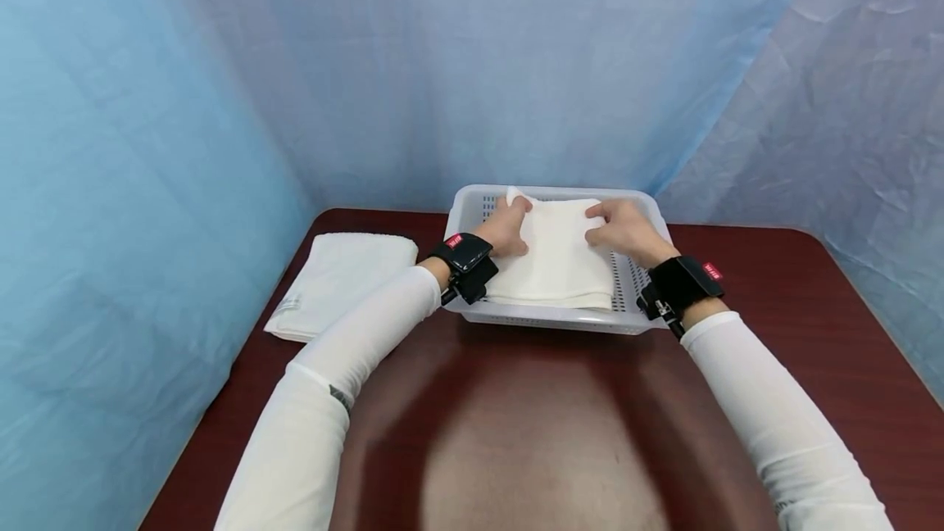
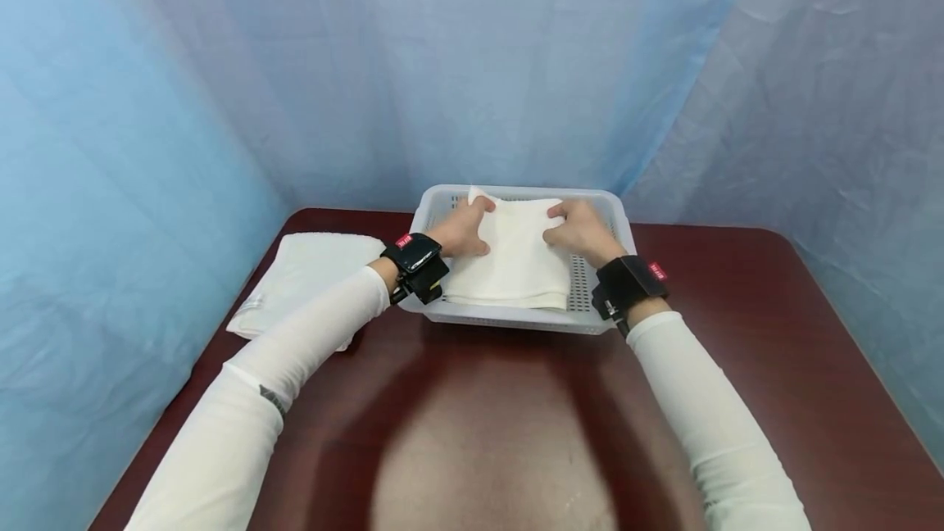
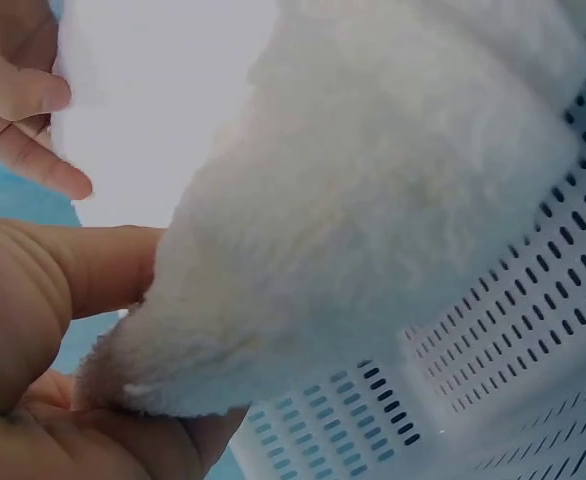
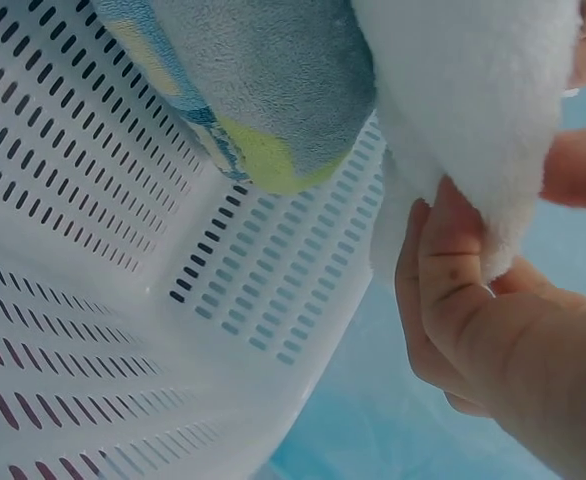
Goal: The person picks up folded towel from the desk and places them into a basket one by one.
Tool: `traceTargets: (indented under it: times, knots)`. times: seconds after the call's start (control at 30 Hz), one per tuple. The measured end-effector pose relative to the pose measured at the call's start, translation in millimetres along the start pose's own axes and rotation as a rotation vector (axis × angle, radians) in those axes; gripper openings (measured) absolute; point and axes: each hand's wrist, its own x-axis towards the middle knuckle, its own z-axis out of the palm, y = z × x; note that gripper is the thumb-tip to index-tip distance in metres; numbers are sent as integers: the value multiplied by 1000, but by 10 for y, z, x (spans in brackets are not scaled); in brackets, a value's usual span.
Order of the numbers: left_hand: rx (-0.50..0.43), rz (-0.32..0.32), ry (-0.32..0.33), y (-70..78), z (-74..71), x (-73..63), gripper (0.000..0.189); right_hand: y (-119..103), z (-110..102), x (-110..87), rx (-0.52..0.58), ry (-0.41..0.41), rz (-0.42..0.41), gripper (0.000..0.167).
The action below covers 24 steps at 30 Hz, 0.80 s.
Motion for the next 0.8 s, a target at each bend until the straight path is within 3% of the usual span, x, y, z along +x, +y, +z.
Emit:
traceTargets:
  times: [0.2, 0.47, 0.7, 0.8]
  knots:
    - [9, -3, -5, -34, 59, 39, 69, -8, 24, 14, -51, -23, 14, 60]
    - [22, 10, -13, -11, 52, -30, 68, -32, 78, 24, -167, -13, 39, 58]
    - [39, -14, -11, -50, 49, -50, 65, -53, 137, 14, -318, -16, 9, 55]
    - [89, -34, -18, -69, 30, -80, 65, -48, 165, 14, -368, -40, 6, 57]
